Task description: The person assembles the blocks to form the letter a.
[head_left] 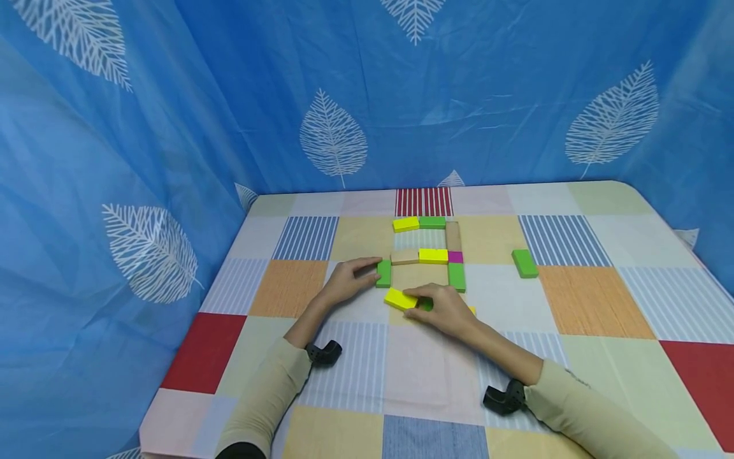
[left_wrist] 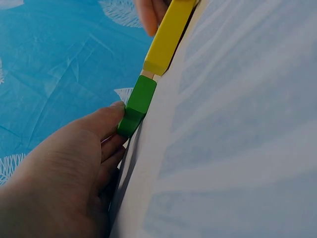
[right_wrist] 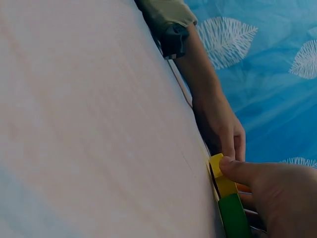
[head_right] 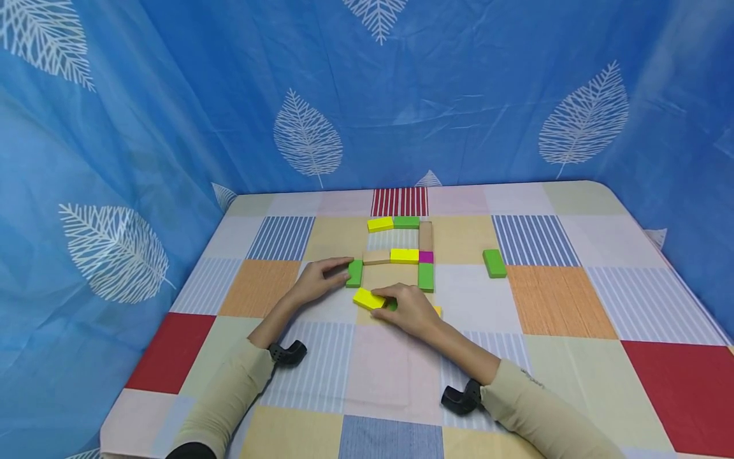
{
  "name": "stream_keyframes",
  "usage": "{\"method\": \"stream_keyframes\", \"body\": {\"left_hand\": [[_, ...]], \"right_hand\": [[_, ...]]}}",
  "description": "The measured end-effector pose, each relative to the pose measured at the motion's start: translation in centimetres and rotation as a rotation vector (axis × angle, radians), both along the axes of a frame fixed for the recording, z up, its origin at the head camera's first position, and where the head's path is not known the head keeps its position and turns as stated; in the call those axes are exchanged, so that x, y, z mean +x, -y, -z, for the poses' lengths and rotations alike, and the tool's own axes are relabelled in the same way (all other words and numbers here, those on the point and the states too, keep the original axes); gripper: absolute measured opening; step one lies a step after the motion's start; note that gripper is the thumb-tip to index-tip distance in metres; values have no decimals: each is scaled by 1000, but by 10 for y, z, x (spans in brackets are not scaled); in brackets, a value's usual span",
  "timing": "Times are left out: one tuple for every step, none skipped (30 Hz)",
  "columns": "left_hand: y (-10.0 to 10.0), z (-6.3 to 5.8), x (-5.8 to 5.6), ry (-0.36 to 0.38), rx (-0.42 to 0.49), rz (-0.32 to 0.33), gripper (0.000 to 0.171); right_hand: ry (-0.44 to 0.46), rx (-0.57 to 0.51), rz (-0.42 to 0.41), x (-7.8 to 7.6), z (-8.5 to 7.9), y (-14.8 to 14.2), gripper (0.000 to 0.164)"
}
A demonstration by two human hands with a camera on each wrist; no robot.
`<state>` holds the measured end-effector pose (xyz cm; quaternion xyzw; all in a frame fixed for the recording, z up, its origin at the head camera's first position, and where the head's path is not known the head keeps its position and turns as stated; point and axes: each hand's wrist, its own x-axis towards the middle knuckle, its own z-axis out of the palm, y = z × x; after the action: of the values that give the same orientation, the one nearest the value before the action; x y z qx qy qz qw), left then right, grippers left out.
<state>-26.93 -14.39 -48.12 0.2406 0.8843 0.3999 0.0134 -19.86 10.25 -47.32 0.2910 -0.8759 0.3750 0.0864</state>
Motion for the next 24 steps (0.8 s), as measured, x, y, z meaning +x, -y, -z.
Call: {"method": "stream_keyframes", "body": {"left_hand": [[0,0,0,-1,-1,0,42],[0,0,0,-2,0,-1,42],[0,0,0,-3,-2,-1,42],[0,0,0,-4,-4,-1,42],[0,0,0,-5,-7,-2,42],[0,0,0,-6,-9,-2,42],[0,0,0,-7,-10,-3,42],[0,0,0,-6,-12,-4,42],[0,0,1,-6,-13,-5,42],[0,0,1,-7,-12,-5,42],[0,-1,1,-7,-10,-5,42],[0,-1,1,-7,-8,-5,42],[0,-1,1,-7,-7,-5,41],[0,-1,2,-6,-3,-4,41],[0,-1,2,-5,-2,-4,41],[0,-1,2,-5,-1,-4,41],[0,-1,2,-3,-1,-4,41],[0,-2,2,-2,-1,-4,42],[0,-2,2,-1,-1,-4,42],[0,-2,2,0,-1,-5,42],[0,-2,2,1,-3,-7,42],[0,-2,2,2,-2,-8,42],[0,-2,2,2,-2,-9,42],[-1,-2,2,4,-1,-10,42]], "right_hand": [[-2,2,4,0,0,0,42],[-5,4,6,0,0,1,43],[-11,9,7,-1,0,1,43],[-15,14,7,0,0,1,43],[-23,19,5,-1,0,1,44],[-30,24,4,-1,0,2,44],[-38,28,1,0,-1,2,44],[-43,31,-1,0,-1,2,44],[-51,34,-3,0,-1,2,44],[-56,36,-2,0,-1,2,44],[-61,37,-2,0,-1,2,44],[-64,39,0,0,-2,3,44],[-68,42,2,0,-1,3,43],[-72,43,4,1,-1,3,43],[-74,44,6,1,-1,3,43],[-77,45,7,1,-2,3,43],[-79,45,8,1,-2,3,43],[-83,46,10,1,-2,4,43],[-86,46,11,1,-2,4,43],[-90,46,12,1,-2,4,43],[-94,46,12,1,-2,4,43],[-97,49,13,1,-2,4,43],[-97,50,15,1,-1,4,43],[-98,51,15,0,-1,4,43]]}}
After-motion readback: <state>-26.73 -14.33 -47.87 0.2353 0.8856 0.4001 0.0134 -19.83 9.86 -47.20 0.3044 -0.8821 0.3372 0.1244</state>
